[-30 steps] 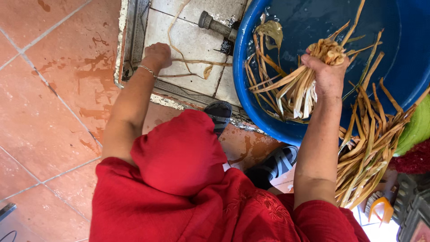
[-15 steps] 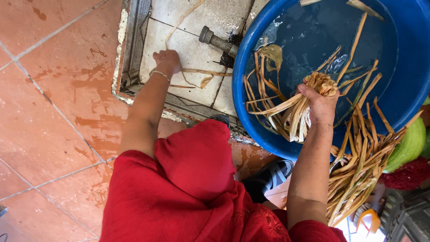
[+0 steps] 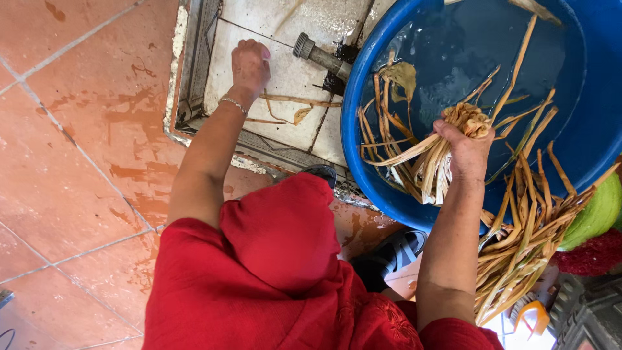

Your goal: The person washes dried plant stalks in a blue basin of water, separating and rinsing them by hand. Then the person uses scissors to trim the ends of the stalks on the tiled floor.

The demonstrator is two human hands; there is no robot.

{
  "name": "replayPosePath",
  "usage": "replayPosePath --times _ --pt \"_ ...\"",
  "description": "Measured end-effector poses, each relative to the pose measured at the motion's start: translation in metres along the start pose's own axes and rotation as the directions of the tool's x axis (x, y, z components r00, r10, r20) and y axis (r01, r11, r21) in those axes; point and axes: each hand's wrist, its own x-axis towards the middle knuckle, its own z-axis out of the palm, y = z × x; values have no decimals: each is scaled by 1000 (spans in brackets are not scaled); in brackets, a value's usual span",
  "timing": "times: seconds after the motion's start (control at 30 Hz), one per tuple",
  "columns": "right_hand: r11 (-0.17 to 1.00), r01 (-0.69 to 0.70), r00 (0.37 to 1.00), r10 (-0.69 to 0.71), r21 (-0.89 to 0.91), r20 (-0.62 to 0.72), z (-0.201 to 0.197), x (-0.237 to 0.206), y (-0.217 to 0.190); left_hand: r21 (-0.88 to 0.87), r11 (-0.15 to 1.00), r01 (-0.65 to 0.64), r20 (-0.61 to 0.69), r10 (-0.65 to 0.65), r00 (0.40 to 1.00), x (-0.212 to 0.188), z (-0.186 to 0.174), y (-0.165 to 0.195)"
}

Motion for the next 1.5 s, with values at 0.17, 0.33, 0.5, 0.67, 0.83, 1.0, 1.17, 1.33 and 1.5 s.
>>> replayPosePath --times 0.17,0.33,0.5,0.67,0.83,1.0,1.17,1.33,1.5 --pt "1000 19 1000 -20 14 24 4 -3 -1 143 959 -247 167 223 961 -48 19 9" --pt "999 31 999 -31 6 13 11 -13 -2 311 912 -267 126 239 963 -72 24 24" --pt "997 45 999 -46 61 10 5 -22 -10 198 978 -62 257 9 966 -63 9 28" --pt "988 112 992 -118 108 54 -2 -20 -37 -235 915 327 110 -309 945 -56 -42 -13" --pt "952 241 969 -245 186 0 1 -19 -73 -951 230 207 144 -264 954 -50 -113 -2" --pt "941 178 972 -214 289 97 -16 -36 -82 -921 378 -98 -78 69 995 -68 -192 123" --pt "875 17 938 -182 483 296 -49 -55 -76 -924 297 -241 -106 406 908 -112 -251 266" --pt "683 -19 879 -337 730 338 -84 -65 -71 -899 345 -269 9 630 776 -153 -260 361" --pt "447 36 899 -406 894 167 -127 -65 -65 -863 473 -181 222 675 704 -175 -223 401"
